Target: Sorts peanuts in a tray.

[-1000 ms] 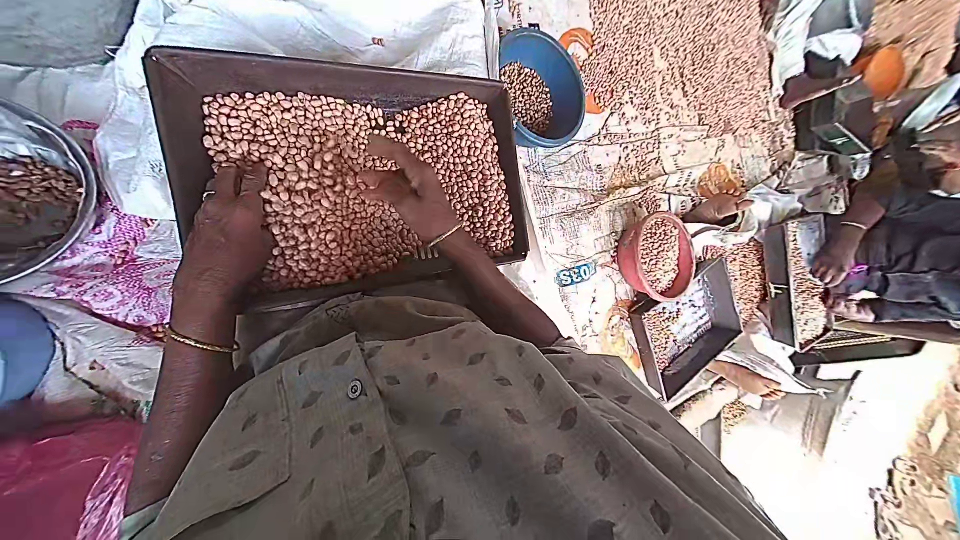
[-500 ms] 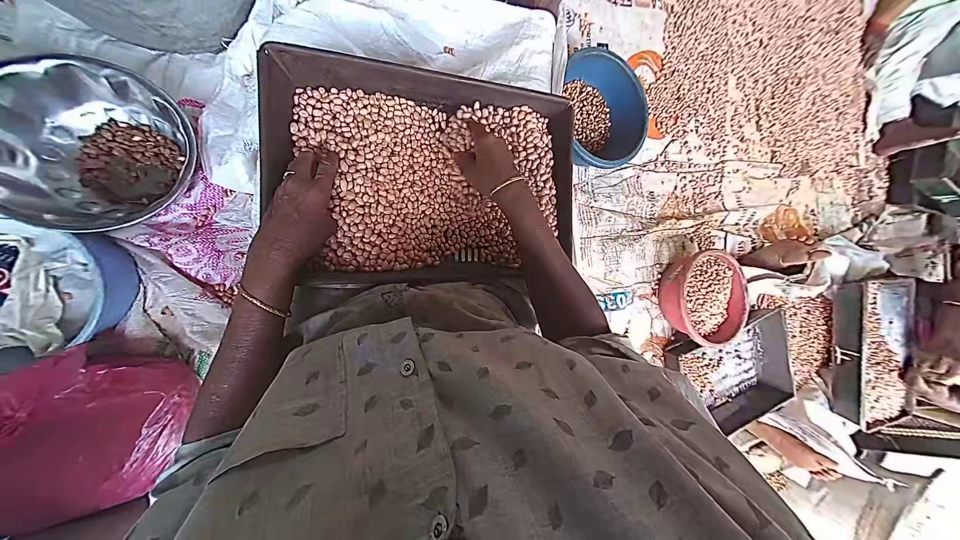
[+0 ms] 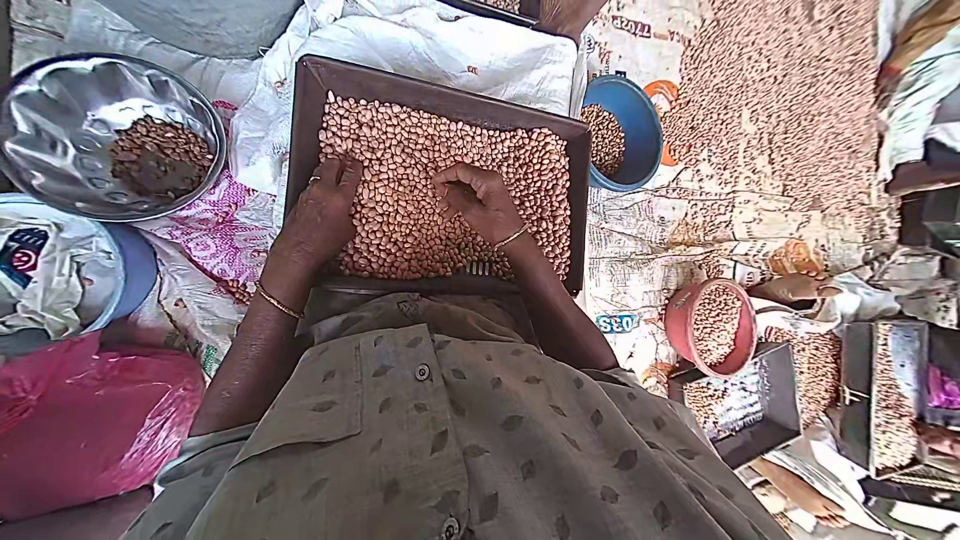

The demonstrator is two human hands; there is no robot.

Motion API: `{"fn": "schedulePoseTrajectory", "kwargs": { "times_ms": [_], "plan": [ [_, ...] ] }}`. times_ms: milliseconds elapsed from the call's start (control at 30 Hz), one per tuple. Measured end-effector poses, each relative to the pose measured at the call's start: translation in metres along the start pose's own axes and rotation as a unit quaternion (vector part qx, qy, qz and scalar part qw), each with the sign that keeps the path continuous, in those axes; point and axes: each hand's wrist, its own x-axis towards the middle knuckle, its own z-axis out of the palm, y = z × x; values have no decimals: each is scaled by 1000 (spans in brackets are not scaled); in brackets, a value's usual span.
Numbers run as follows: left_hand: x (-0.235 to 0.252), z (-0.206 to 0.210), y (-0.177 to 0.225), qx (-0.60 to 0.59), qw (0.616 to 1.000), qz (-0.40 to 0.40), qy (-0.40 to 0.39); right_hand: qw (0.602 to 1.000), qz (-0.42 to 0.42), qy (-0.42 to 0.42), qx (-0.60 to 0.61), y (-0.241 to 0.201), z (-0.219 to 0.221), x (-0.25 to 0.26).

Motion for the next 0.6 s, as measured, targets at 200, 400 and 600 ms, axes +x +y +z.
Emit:
{"fn": "schedulePoseTrajectory", "kwargs": {
  "times_ms": [200,400,600],
  "plan": [
    [-2,-2,1,0,1000,8,8,964,-83,-34,-252,-1,54,19],
    [-1,-3,3,-4,1000,3,-4,999,-11,38,-13,9,51,18],
    [-1,-2,1,-4,1000,3,-3,998,35,-34,40,-14,37,37]
  ]
}}
